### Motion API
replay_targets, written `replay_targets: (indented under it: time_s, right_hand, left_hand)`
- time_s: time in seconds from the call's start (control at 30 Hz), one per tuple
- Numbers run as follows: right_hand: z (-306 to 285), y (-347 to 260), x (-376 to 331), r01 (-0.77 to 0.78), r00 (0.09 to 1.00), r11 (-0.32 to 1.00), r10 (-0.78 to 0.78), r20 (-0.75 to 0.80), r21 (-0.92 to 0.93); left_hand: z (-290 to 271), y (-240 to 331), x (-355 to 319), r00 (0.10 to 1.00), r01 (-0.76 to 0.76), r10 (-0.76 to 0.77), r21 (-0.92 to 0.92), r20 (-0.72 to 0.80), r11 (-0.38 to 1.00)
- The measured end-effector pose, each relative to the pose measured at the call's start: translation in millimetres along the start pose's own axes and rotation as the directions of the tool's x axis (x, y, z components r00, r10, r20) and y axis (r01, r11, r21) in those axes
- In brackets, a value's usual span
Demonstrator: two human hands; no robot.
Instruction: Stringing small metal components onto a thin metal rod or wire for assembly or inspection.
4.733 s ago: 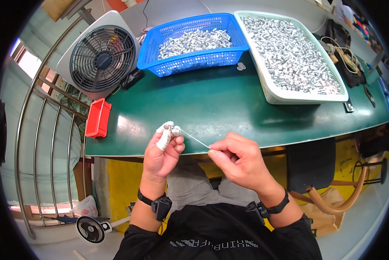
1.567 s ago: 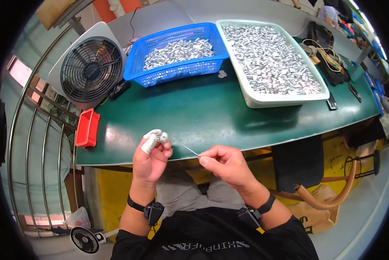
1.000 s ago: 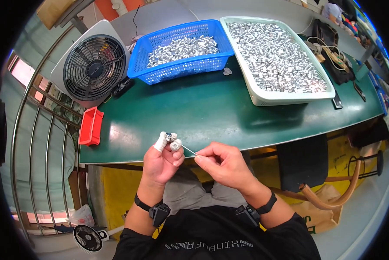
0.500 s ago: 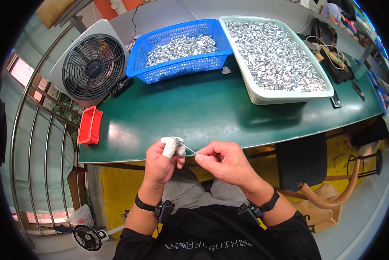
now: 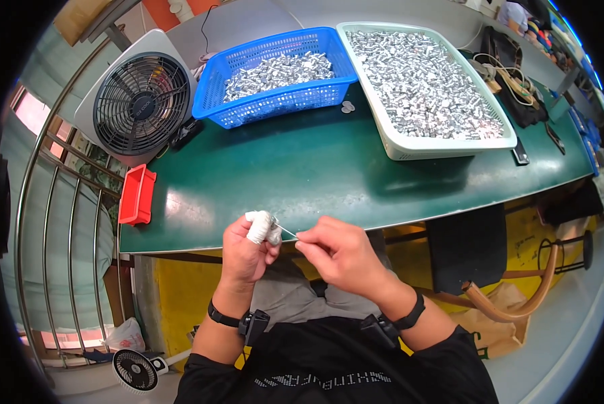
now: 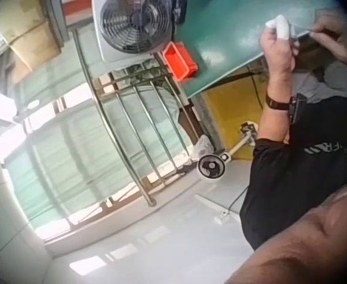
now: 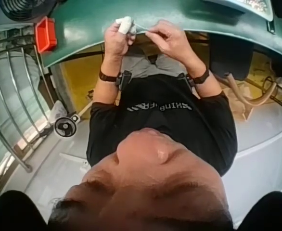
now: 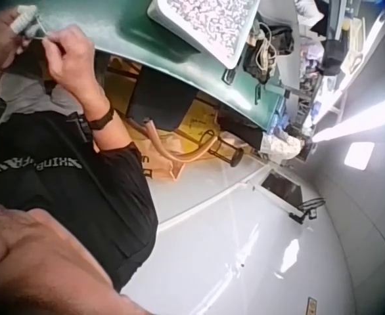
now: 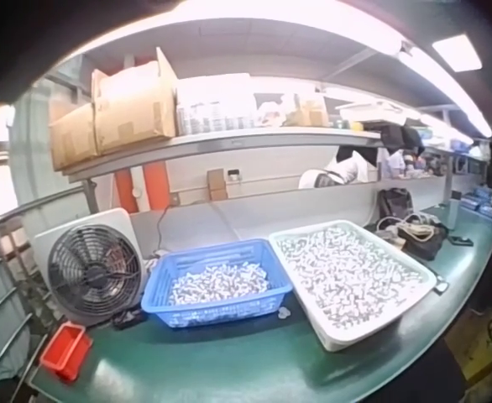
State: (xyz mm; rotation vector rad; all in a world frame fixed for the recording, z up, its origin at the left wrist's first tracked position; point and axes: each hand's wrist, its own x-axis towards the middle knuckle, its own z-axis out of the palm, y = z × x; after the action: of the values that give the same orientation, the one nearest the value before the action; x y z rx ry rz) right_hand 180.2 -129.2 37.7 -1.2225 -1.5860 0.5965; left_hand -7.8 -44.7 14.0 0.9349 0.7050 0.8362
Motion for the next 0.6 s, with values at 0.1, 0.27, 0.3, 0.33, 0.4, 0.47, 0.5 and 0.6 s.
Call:
replay_targets:
  time_s: [0.1, 0.27, 0.3, 0.33, 0.4, 0.47, 0.5, 0.6]
  right_hand:
    - [6, 6, 3, 0.21, 0.974, 0.939, -0.224, -0.021, -0.274]
    - [-2, -9, -1, -0.562, 0.807, 0.538, 0.521, 0.276, 0.628]
    - [-4, -5, -3, -0.563, 0.807, 0.539, 0.522, 0.275, 0.627]
    - [-5, 4, -6, -0.61, 0.762, 0.313, 0.484, 0.43, 0.728]
    - [-4, 15, -8, -0.656, 0.677, -0.185, 0.284, 0.679, 0.732]
    - [2, 11, -9, -0.593, 0.787, 0.229, 0.368, 0.496, 0.772]
    - [6, 6, -9, -0.455, 0.889, 0.608, 0.356, 0.288, 0.651]
    - [0, -2, -5, -0.252, 0.967, 0.908, 0.223, 0.124, 0.336]
  left_hand:
    - [6, 3, 2, 0.997, 0.015, -0.018, -0.038, -0.07, 0.999]
    - [17, 8, -1, 0.999, -0.039, 0.039, -0.047, -0.003, 0.998]
    - [17, 9, -3, 0.999, -0.039, 0.039, -0.048, -0.002, 0.998]
    - [15, 10, -5, 1.0, -0.022, 0.022, -0.032, 0.005, 0.999]
    - [11, 11, -8, 1.0, 0.01, -0.011, 0.003, 0.014, 1.0]
    - [13, 14, -9, 1.0, 0.013, -0.013, 0.022, -0.026, 1.0]
    - [14, 17, -10, 0.998, 0.017, -0.015, 0.041, -0.064, 0.999]
    - [13, 16, -12, 0.991, 0.024, -0.019, 0.034, -0.131, 0.999]
